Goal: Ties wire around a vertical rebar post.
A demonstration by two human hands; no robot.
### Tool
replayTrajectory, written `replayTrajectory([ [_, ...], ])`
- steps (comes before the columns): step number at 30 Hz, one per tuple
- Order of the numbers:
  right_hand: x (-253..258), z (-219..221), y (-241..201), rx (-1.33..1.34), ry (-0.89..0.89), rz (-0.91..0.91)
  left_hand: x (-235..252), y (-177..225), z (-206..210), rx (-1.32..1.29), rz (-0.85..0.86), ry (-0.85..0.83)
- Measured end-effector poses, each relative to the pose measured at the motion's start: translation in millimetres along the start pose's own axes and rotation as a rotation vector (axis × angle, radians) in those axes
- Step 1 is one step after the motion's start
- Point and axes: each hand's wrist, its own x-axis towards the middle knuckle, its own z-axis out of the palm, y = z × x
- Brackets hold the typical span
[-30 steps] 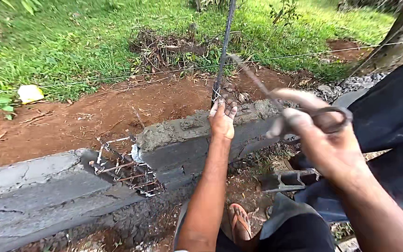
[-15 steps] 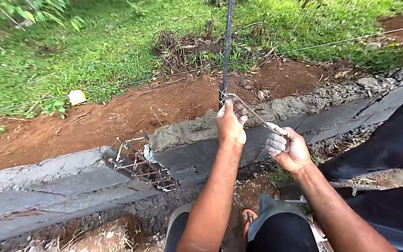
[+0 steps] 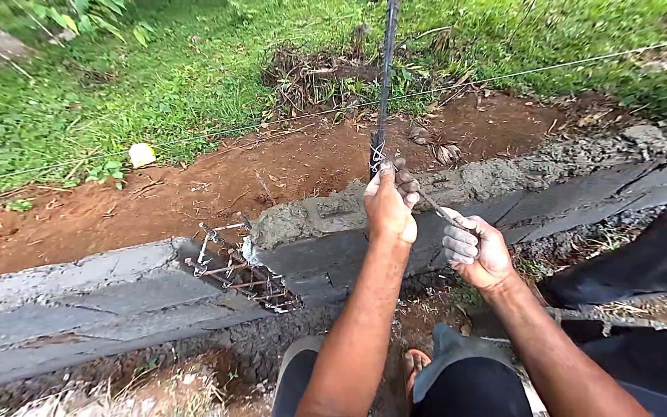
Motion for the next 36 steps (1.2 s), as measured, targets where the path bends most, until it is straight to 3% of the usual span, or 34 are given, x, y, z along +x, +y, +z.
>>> replayTrajectory([
  [7,0,51,-61,-0.658,0.107,-0.115,0,11,-1,-0.025,-0.004,0.007],
  [11,-5,88,-82,-0.845,0.183,-0.182,1,17,2,-0.071,-0.015,0.009],
  [13,-11,108,-86,-1.164,0.158,-0.282,0,14,1,-0.06,-0.011,-0.021],
  [15,-23,140,-83,-1.757,0.067,-0.454,0,10,-1,-0.03,0.013,-0.039],
  [17,-36,181,-57,-2.371,-0.075,-0.653,4,3,-4,0.023,0.029,-0.052],
  [19,-43,204,-8,-2.754,-0.217,-0.725,14,-8,-4,-0.001,0.071,-0.039],
  [23,-34,185,89,-3.29,-0.151,-0.452,8,-13,7,0.001,0.056,0.033],
  [26,-36,191,73,-3.038,-0.146,-0.6,13,-23,1,-0.04,0.141,-0.035],
  [28,-45,197,44,-2.818,-0.089,-0.78,16,-21,-11,0.008,0.062,-0.131],
  [31,-64,189,17,-2.421,0.035,-1.01,7,-13,-10,0.05,0.003,-0.116],
  [33,-76,174,2,-1.93,0.155,-0.934,12,-14,-4,0.013,0.036,-0.078],
  [36,-67,143,-17,-1.135,0.314,-0.65,13,-10,-2,-0.017,0.019,-0.045],
])
